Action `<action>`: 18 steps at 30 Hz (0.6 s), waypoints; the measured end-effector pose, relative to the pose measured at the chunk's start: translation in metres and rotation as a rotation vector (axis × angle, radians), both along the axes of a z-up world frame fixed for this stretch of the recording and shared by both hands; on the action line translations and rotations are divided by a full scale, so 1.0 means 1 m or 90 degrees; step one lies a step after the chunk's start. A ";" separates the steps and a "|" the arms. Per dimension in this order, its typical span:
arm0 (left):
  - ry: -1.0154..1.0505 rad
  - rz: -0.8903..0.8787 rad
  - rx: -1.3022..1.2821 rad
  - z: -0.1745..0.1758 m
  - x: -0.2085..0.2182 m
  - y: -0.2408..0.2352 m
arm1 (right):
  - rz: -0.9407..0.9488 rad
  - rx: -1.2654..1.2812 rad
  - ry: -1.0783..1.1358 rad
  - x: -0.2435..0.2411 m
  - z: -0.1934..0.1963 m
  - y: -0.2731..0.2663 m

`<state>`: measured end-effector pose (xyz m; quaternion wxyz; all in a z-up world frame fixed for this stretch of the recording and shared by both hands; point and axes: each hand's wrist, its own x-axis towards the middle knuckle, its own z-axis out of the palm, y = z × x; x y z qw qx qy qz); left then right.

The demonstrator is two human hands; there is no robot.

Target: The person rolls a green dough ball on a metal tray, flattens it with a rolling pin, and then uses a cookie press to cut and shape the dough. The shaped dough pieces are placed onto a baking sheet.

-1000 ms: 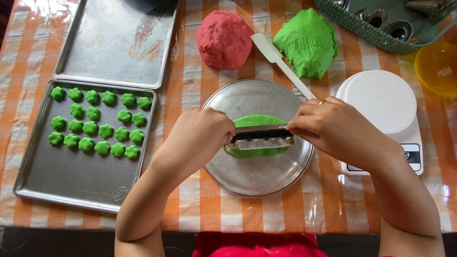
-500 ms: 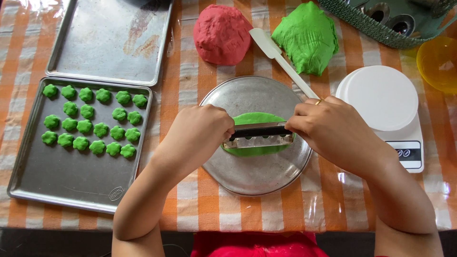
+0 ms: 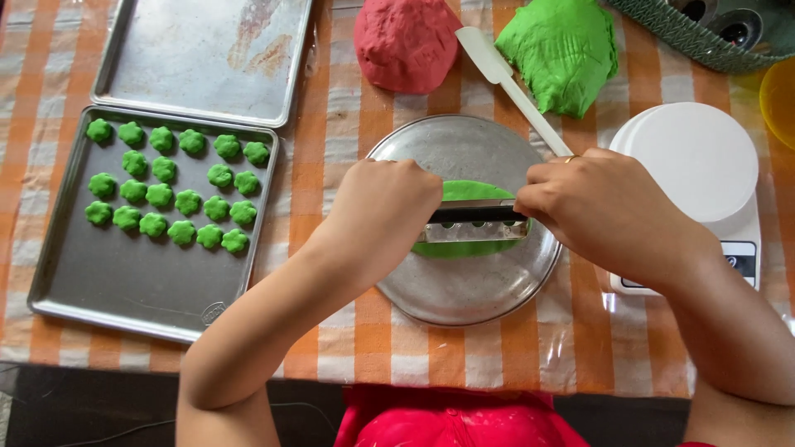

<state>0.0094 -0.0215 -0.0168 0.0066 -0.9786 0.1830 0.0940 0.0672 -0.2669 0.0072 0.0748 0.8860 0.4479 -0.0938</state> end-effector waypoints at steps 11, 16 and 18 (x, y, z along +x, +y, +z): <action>-0.488 -0.022 -0.353 0.122 -0.063 0.028 | 0.104 0.382 -0.188 -0.015 0.081 0.024; -0.571 0.006 -0.476 0.124 -0.084 0.032 | 0.167 0.589 -0.180 -0.023 0.093 0.068; -0.616 0.017 -0.527 0.117 -0.088 0.034 | 0.151 0.603 0.007 -0.018 0.064 0.093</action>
